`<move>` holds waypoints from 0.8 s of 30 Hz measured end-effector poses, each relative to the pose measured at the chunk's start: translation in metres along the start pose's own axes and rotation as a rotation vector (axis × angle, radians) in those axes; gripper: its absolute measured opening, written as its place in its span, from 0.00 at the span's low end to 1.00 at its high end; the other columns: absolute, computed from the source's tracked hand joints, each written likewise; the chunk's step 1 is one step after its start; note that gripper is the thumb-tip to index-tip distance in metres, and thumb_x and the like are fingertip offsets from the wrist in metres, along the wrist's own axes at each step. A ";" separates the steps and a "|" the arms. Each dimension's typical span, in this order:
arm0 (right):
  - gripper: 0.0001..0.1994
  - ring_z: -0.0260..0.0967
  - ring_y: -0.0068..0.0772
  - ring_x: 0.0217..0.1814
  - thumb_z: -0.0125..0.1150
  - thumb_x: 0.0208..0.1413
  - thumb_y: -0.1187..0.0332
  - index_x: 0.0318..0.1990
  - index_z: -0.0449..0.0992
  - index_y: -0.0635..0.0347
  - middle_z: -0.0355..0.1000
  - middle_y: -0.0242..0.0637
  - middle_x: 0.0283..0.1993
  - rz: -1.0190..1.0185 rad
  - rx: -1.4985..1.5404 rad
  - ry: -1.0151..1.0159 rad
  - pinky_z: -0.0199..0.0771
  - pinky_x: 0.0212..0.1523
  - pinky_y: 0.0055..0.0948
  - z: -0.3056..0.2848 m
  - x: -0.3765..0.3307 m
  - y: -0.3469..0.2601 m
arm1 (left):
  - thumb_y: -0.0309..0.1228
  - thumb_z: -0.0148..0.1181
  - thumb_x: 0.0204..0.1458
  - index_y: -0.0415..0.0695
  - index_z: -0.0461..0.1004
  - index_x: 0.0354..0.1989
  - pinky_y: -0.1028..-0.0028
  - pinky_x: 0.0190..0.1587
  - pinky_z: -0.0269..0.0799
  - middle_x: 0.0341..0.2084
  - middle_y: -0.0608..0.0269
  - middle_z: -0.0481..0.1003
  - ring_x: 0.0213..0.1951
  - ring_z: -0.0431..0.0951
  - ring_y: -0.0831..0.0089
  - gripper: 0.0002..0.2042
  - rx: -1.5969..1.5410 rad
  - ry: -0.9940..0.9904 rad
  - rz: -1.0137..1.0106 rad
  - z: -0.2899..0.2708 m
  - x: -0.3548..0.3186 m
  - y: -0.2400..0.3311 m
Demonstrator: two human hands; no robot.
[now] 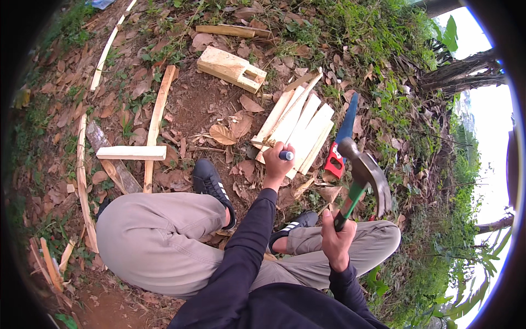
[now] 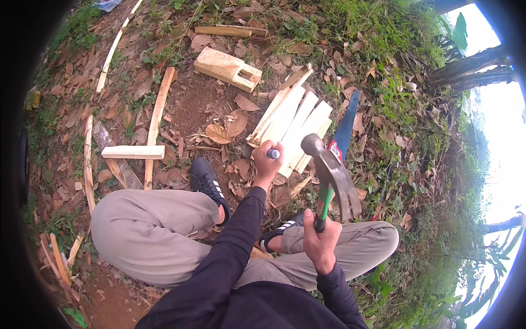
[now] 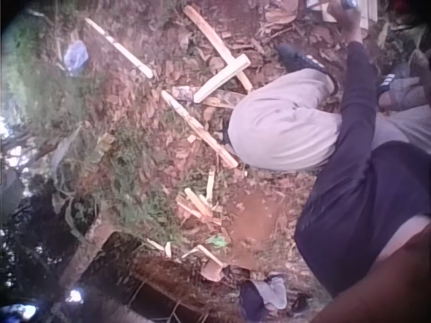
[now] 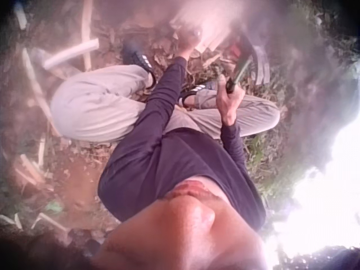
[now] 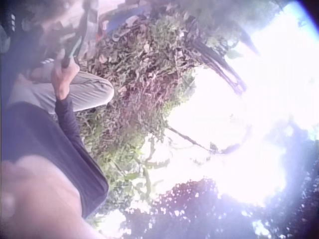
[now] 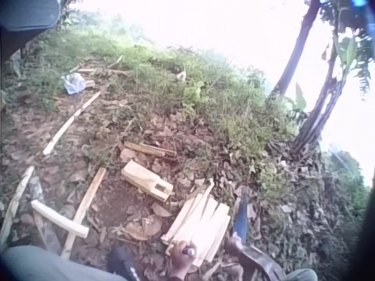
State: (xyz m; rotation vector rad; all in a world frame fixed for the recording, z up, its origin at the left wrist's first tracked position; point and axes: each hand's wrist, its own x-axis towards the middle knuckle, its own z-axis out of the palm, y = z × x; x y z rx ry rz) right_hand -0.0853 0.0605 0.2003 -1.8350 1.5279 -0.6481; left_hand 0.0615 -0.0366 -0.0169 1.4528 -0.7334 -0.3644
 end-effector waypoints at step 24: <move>0.13 0.56 0.31 0.12 0.59 0.59 0.69 0.24 0.70 0.68 0.59 0.45 0.13 0.142 -0.170 -0.157 0.59 0.19 0.35 0.017 -0.015 0.018 | 0.28 0.59 0.47 0.42 0.67 0.16 0.59 0.21 0.66 0.10 0.49 0.68 0.16 0.73 0.49 0.11 0.085 -0.080 0.028 0.004 -0.009 -0.021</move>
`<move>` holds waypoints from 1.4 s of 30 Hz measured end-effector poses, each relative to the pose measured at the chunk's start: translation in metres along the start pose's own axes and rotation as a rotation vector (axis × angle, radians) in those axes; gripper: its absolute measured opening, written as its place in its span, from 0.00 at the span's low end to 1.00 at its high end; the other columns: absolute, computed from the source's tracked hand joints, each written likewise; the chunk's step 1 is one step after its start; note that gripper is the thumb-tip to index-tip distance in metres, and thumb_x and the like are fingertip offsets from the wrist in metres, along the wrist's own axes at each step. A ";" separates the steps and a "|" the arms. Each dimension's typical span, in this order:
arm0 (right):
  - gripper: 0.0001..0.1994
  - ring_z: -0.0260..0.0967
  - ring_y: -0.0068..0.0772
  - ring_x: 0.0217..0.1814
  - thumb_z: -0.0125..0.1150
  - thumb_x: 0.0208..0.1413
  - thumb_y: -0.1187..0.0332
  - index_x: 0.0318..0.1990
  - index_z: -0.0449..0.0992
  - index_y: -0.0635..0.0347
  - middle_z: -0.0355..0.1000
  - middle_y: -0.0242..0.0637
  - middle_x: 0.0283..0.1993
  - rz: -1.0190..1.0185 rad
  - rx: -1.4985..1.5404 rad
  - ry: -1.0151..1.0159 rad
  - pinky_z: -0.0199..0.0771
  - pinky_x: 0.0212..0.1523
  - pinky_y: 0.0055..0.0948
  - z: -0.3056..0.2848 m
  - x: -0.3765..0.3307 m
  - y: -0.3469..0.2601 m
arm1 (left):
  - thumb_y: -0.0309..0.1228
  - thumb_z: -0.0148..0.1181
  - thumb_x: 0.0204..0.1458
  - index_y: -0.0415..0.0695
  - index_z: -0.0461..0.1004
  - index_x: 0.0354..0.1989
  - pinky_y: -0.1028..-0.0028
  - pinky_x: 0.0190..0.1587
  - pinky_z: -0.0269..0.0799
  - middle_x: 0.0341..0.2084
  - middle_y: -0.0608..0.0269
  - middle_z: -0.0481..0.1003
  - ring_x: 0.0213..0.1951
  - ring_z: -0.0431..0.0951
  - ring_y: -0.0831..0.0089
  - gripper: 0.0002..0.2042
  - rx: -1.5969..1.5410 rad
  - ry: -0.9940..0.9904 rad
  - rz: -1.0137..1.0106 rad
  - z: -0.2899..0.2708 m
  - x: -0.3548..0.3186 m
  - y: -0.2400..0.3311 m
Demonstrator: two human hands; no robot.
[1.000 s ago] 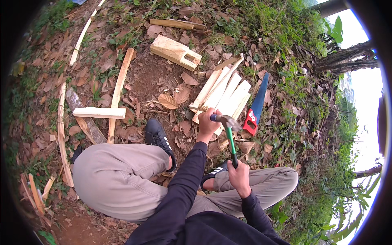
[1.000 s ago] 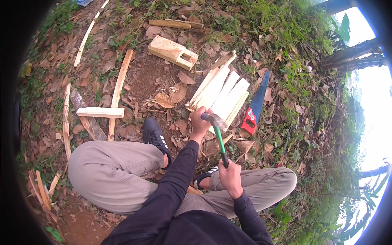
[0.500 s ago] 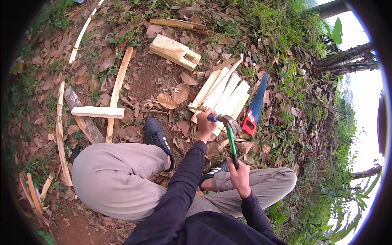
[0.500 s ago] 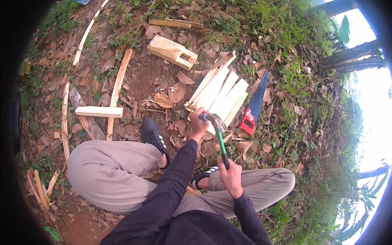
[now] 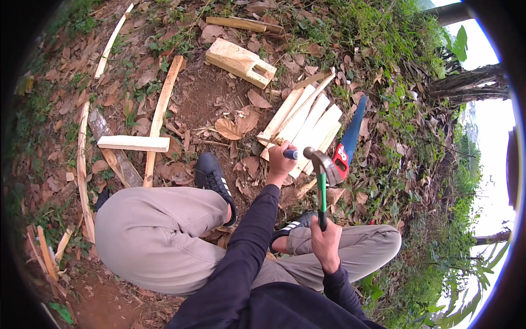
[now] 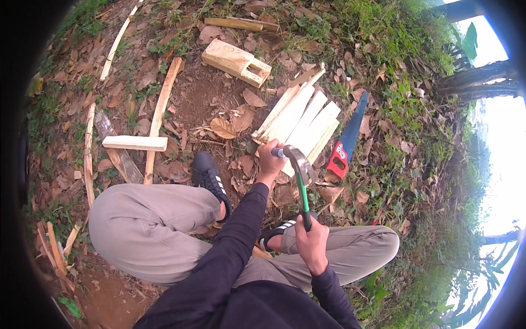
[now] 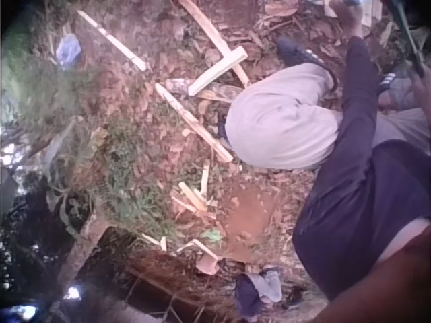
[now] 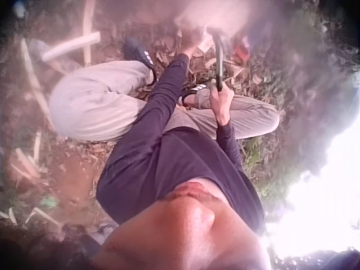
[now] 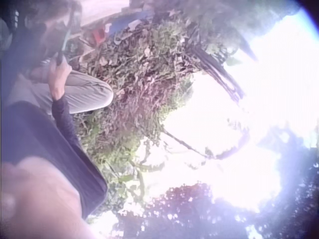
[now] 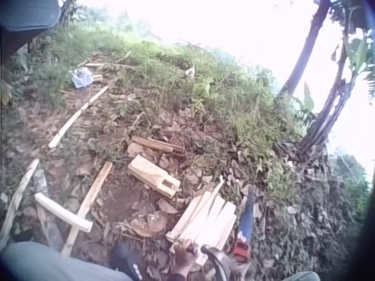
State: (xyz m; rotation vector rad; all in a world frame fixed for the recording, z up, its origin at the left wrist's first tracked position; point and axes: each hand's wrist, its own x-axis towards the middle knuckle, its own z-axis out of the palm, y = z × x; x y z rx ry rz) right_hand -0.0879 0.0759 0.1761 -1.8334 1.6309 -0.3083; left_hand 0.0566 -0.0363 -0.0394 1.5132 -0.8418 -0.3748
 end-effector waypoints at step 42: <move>0.18 0.49 0.24 0.15 0.61 0.59 0.70 0.19 0.65 0.69 0.55 0.38 0.12 0.069 0.150 0.003 0.53 0.19 0.33 0.011 0.004 -0.010 | 0.26 0.60 0.47 0.39 0.63 0.14 0.65 0.19 0.62 0.09 0.50 0.65 0.12 0.69 0.56 0.15 -0.043 0.035 -0.014 -0.004 0.014 0.002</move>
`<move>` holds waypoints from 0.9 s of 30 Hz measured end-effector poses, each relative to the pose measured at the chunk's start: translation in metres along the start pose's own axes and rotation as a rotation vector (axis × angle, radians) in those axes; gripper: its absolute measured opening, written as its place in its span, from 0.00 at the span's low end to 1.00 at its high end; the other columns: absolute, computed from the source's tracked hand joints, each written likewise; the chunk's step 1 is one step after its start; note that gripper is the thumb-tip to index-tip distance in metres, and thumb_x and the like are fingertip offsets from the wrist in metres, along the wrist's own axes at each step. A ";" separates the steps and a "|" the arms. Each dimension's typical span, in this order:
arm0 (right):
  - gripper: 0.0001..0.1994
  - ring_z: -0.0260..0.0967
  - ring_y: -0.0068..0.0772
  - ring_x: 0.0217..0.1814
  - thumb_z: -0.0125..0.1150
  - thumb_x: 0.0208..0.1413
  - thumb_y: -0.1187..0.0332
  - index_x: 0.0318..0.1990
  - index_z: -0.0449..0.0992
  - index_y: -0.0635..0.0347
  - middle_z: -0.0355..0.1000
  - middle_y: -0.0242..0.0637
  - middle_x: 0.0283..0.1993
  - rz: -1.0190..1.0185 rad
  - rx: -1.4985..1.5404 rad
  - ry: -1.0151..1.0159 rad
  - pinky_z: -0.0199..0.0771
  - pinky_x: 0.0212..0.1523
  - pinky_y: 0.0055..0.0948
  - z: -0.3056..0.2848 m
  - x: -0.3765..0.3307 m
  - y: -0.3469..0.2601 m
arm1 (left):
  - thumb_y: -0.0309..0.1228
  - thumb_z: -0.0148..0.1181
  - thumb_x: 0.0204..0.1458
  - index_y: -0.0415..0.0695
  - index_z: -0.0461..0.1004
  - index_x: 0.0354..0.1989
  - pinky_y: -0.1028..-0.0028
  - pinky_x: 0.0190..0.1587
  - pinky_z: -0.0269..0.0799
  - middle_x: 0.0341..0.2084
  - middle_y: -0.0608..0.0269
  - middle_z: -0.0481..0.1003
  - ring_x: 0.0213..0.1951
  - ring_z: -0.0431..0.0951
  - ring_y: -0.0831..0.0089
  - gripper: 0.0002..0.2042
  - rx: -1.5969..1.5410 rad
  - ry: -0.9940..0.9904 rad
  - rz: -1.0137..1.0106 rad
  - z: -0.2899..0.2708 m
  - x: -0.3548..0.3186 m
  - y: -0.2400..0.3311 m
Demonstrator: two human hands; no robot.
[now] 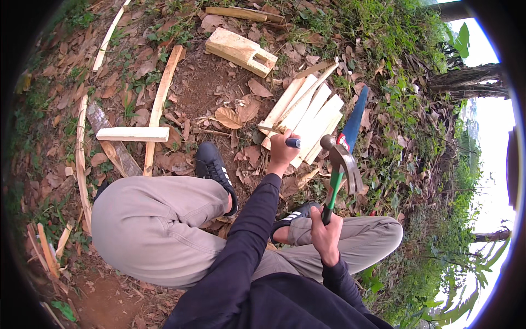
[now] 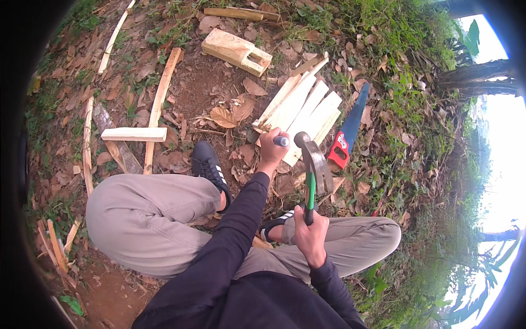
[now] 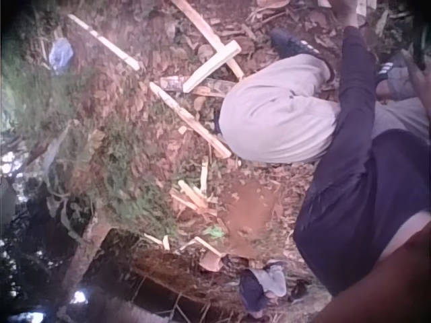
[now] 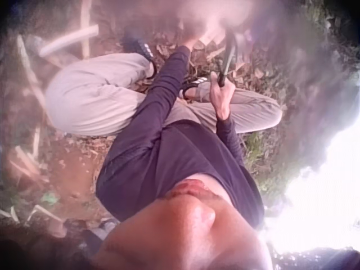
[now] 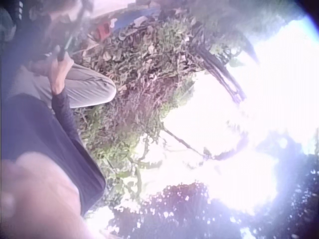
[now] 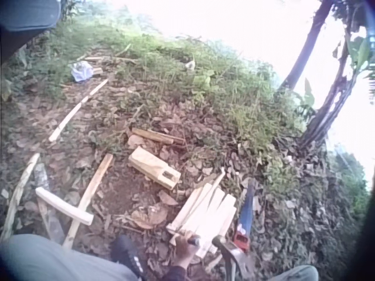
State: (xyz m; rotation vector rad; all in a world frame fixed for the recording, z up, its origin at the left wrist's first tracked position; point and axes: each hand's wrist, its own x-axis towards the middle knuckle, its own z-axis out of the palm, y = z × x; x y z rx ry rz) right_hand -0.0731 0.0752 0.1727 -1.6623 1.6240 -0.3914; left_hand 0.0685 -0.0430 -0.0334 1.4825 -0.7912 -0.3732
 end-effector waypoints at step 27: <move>0.19 0.52 0.17 0.14 0.56 0.60 0.73 0.16 0.61 0.60 0.57 0.29 0.12 -0.063 0.227 0.015 0.50 0.16 0.26 -0.029 -0.013 0.006 | 0.26 0.61 0.48 0.38 0.64 0.15 0.67 0.18 0.63 0.09 0.51 0.66 0.12 0.70 0.59 0.14 0.013 -0.031 -0.008 0.002 -0.014 0.003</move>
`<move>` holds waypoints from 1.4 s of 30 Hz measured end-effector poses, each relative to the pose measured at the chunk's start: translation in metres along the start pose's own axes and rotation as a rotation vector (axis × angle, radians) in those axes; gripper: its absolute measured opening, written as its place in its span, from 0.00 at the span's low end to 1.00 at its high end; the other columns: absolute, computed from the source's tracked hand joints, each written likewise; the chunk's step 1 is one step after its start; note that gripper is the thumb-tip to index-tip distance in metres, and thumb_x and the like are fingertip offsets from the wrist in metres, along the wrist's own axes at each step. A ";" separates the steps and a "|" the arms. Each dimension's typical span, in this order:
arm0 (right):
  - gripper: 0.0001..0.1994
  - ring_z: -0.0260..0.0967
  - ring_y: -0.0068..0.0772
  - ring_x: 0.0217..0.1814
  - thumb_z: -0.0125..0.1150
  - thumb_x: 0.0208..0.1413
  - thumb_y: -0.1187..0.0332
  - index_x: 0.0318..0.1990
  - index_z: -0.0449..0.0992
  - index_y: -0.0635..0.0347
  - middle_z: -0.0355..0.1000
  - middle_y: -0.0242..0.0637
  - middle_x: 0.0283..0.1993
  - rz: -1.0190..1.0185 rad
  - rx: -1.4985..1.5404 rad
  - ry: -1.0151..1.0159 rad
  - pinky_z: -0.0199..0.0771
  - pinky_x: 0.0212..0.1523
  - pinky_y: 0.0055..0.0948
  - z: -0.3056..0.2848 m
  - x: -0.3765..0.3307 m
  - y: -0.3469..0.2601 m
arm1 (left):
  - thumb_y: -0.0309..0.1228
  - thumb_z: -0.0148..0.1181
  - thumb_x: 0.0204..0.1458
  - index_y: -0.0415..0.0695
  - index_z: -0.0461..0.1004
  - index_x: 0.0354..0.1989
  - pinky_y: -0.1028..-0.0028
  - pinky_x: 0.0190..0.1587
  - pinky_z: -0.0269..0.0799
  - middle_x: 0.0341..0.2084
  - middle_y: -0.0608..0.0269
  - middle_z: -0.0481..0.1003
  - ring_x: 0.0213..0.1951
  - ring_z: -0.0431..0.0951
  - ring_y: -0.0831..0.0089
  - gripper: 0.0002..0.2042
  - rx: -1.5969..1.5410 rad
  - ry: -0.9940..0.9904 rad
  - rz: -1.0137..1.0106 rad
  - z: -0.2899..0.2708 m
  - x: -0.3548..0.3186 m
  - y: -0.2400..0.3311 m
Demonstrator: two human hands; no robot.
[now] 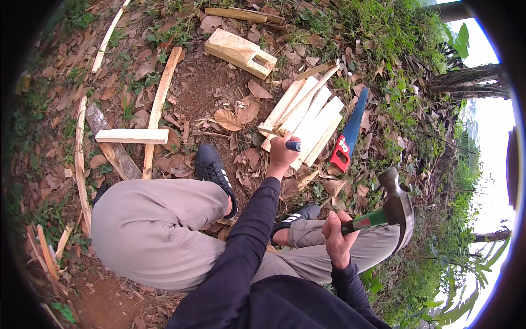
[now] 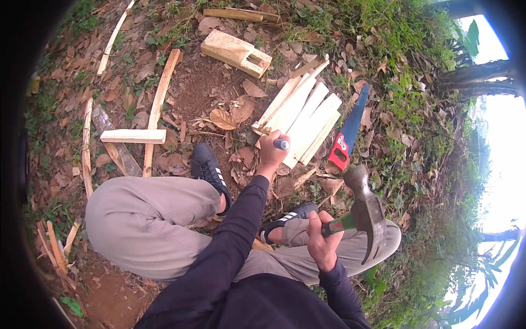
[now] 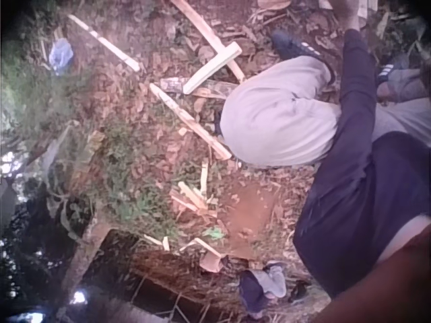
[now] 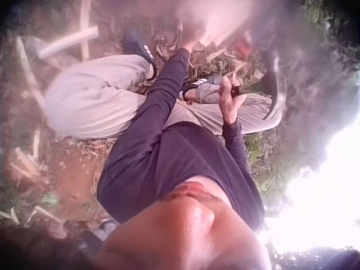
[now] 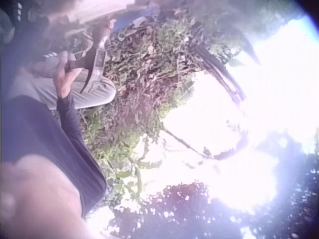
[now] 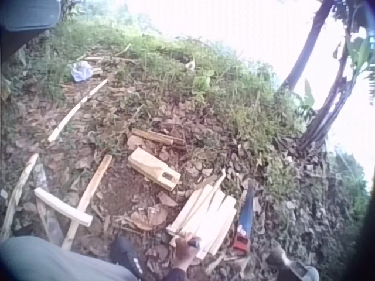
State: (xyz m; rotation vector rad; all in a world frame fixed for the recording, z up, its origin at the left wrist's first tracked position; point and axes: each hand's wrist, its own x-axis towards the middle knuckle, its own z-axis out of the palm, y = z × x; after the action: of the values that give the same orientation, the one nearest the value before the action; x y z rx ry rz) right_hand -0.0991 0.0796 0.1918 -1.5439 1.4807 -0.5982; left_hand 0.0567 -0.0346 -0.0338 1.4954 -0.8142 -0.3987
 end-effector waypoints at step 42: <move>0.17 0.50 0.22 0.11 0.49 0.59 0.78 0.18 0.58 0.58 0.58 0.28 0.12 -0.528 0.652 0.221 0.55 0.15 0.25 -0.002 0.018 -0.037 | 0.27 0.61 0.47 0.41 0.67 0.16 0.59 0.22 0.68 0.11 0.49 0.69 0.17 0.75 0.50 0.11 0.054 -0.094 -0.044 0.001 0.001 -0.004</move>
State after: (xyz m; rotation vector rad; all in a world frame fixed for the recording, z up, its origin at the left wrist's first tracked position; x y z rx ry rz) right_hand -0.0781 0.0582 0.2195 -1.3499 0.8654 -1.4379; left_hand 0.0571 -0.0361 -0.0375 1.5557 -0.8730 -0.4860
